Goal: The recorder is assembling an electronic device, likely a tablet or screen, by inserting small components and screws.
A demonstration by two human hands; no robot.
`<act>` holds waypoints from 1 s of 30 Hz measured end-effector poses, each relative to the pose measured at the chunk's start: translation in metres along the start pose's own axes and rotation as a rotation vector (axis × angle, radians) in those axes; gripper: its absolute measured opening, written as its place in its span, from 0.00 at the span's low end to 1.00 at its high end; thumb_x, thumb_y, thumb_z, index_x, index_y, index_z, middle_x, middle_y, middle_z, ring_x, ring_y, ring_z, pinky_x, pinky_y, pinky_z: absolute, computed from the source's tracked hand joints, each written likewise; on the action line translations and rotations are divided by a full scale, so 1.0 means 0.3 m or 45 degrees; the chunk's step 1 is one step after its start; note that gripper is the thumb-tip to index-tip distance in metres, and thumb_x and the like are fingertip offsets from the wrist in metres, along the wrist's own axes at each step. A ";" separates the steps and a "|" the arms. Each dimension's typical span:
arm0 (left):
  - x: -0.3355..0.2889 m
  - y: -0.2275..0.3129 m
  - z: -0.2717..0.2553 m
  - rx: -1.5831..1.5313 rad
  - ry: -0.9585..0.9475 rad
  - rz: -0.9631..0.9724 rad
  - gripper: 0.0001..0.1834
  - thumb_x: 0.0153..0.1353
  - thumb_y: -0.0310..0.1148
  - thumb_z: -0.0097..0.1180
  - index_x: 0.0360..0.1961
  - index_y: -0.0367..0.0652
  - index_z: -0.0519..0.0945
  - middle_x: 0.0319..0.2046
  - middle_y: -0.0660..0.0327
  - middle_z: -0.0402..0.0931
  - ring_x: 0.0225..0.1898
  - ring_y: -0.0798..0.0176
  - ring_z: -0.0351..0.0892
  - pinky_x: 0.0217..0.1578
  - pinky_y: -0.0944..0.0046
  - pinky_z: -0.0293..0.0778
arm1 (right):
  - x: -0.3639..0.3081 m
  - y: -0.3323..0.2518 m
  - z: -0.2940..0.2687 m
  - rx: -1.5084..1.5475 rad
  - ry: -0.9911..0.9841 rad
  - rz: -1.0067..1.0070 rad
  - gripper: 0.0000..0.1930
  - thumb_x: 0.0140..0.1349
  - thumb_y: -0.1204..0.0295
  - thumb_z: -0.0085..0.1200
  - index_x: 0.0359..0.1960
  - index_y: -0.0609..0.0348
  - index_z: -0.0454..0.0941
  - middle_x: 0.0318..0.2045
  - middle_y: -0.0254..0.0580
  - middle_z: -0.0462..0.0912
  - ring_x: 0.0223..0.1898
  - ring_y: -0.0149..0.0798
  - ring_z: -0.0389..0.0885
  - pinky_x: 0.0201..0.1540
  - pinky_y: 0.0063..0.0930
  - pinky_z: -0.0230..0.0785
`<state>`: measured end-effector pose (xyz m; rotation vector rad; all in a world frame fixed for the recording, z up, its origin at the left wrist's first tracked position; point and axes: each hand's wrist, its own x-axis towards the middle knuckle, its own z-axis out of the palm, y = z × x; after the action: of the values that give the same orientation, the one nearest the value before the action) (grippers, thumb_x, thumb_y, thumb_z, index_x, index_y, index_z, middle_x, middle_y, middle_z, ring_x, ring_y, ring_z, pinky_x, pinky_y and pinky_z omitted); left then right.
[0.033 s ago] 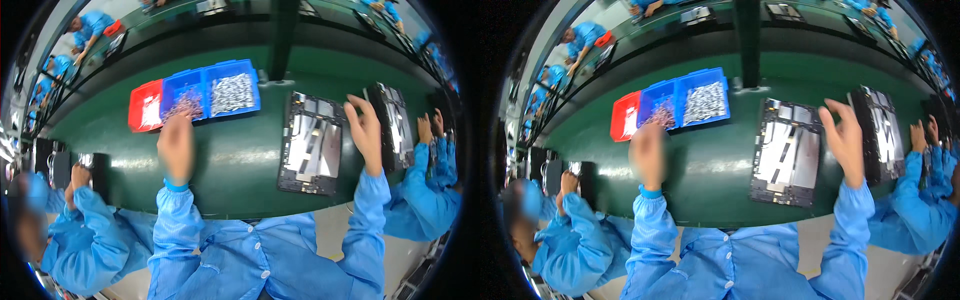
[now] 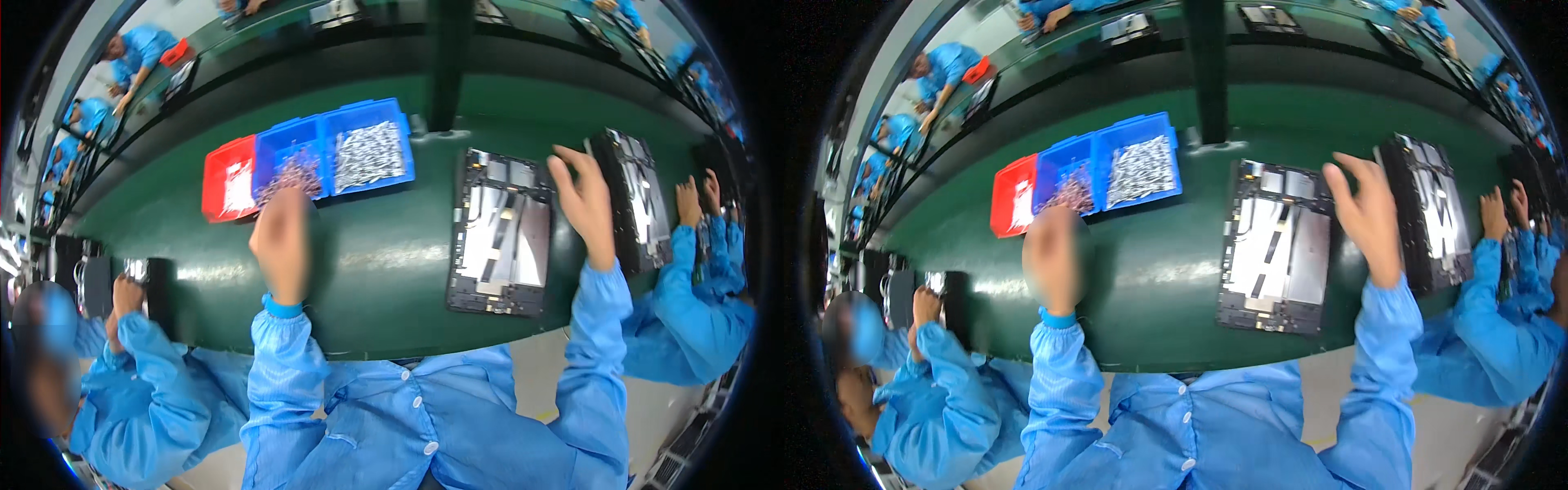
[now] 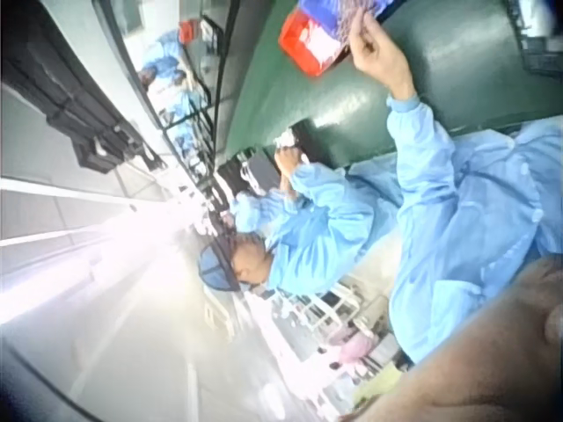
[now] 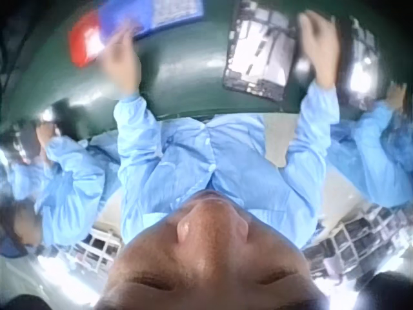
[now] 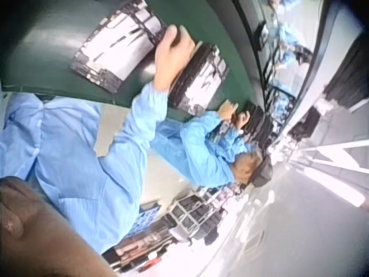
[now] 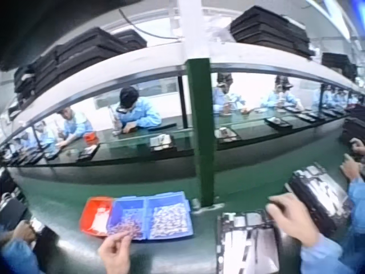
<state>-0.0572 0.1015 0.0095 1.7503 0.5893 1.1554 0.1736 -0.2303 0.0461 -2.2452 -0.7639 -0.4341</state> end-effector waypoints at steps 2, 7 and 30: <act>-0.020 -0.017 0.003 -0.118 -0.033 0.025 0.08 0.64 0.22 0.61 0.44 0.35 0.84 0.28 0.73 0.73 0.28 0.82 0.65 0.29 0.80 0.61 | 0.018 0.076 0.081 -0.006 -0.060 -0.007 0.20 0.69 0.56 0.52 0.51 0.58 0.80 0.44 0.53 0.80 0.47 0.53 0.81 0.50 0.38 0.71; -0.139 0.070 0.086 -0.309 -0.512 -0.208 0.06 0.64 0.22 0.59 0.40 0.39 0.85 0.39 0.64 0.74 0.35 0.73 0.76 0.32 0.75 0.73 | -0.012 -0.008 0.113 -0.079 -0.377 0.044 0.19 0.72 0.54 0.45 0.53 0.51 0.79 0.47 0.52 0.77 0.41 0.56 0.82 0.45 0.45 0.74; -0.286 0.165 0.125 -0.571 -0.593 -0.507 0.08 0.60 0.19 0.62 0.41 0.33 0.84 0.41 0.58 0.75 0.44 0.66 0.77 0.45 0.70 0.74 | -0.102 -0.291 0.137 0.042 0.066 -0.141 0.12 0.62 0.62 0.62 0.35 0.58 0.82 0.29 0.43 0.82 0.20 0.41 0.79 0.23 0.35 0.70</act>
<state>-0.0666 -0.0040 0.0100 1.3648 0.3364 0.5223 0.0980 -0.1632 0.0480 -2.1600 -0.8652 -0.5265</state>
